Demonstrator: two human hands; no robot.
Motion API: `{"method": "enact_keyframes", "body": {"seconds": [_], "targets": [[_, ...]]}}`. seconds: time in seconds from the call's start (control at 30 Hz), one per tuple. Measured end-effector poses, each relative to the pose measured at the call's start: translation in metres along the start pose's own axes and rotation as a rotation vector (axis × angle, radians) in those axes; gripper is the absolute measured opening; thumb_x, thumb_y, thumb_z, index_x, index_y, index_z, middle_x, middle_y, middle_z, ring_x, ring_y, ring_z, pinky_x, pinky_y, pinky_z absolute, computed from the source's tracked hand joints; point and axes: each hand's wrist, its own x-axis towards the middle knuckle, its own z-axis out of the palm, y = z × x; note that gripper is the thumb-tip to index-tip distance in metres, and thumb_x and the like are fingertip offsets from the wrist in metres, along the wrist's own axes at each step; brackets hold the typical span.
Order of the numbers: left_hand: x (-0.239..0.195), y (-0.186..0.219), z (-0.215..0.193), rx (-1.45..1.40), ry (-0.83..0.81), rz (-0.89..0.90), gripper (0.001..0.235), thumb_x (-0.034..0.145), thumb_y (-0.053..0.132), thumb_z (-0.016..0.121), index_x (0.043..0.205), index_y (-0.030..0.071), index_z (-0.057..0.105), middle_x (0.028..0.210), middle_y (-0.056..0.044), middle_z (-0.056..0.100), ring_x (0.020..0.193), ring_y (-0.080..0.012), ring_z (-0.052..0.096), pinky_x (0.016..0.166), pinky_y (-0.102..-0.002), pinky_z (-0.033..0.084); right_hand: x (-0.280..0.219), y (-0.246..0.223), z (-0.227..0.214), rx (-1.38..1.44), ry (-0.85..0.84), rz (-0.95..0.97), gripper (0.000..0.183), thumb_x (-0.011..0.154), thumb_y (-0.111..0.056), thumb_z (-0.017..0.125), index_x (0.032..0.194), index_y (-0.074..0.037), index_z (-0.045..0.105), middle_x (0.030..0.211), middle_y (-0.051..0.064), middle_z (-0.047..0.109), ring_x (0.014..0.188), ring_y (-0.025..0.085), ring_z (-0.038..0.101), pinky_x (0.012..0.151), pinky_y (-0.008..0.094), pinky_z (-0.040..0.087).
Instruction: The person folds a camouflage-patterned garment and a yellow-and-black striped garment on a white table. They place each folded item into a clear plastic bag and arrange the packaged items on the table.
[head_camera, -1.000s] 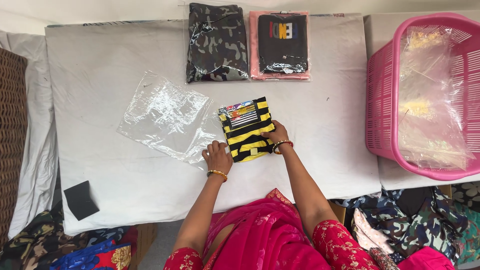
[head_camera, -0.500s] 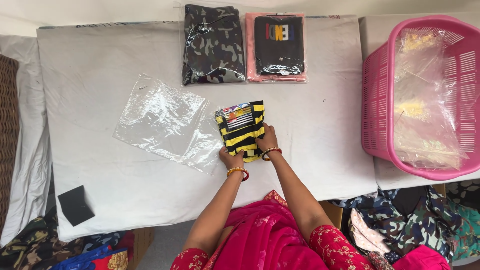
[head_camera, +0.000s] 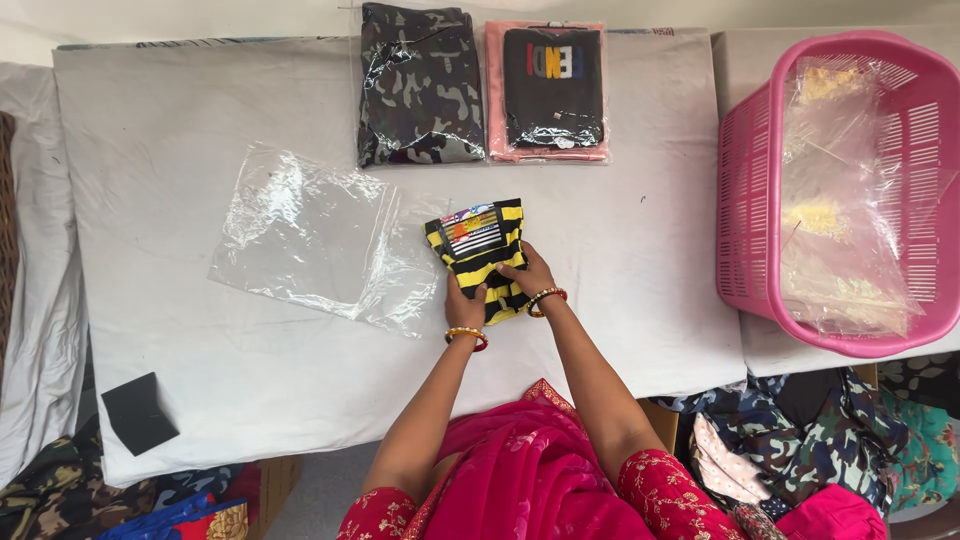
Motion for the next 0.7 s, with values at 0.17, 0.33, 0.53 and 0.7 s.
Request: {"method": "enact_keyframes", "body": {"seconds": [0.17,0.33,0.53,0.7], "targets": [[-0.012,0.016,0.023,0.363,-0.311,0.139,0.077,0.082,0.019,0.078,0.147,0.006,0.040,0.131,-0.018,0.062,0.113,-0.0376,0.064,0.088,-0.049,0.054,-0.002,-0.006,0.015,-0.215,0.039,-0.072,0.080,0.078,-0.034,0.086,0.143,-0.008,0.049,0.124,0.014,0.070,0.112,0.027,0.068,0.095,0.038,0.054],[-0.030,0.037,0.003,0.623,-0.644,0.398,0.085,0.076,0.021,0.082,0.147,0.011,0.036,0.146,-0.024,0.040,0.110,-0.0407,0.061,0.080,-0.051,0.055,-0.006,-0.020,0.021,-0.502,0.129,-0.066,0.082,0.075,-0.034,0.087,0.145,-0.015,0.050,0.127,0.016,0.067,0.113,0.035,0.065,0.093,0.044,0.053],[-0.010,0.050,-0.072,0.724,-0.231,0.893,0.033,0.091,0.012,0.062,0.121,0.021,0.073,0.118,0.000,0.063,0.109,-0.0214,0.061,0.099,-0.045,0.045,-0.005,0.002,0.011,-0.485,0.265,-0.094,0.059,0.081,-0.012,0.077,0.138,-0.020,0.066,0.117,0.017,0.073,0.107,0.036,0.070,0.091,0.044,0.056],[0.089,0.064,-0.172,0.840,0.576,0.503,0.074,0.089,0.040,0.074,0.152,0.019,0.044,0.154,-0.015,0.045,0.146,-0.0382,0.037,0.114,-0.063,0.023,-0.006,0.020,0.004,-0.301,0.223,-0.074,0.056,0.082,-0.005,0.077,0.136,-0.016,0.066,0.119,0.016,0.074,0.108,0.030,0.072,0.092,0.038,0.057]]}}
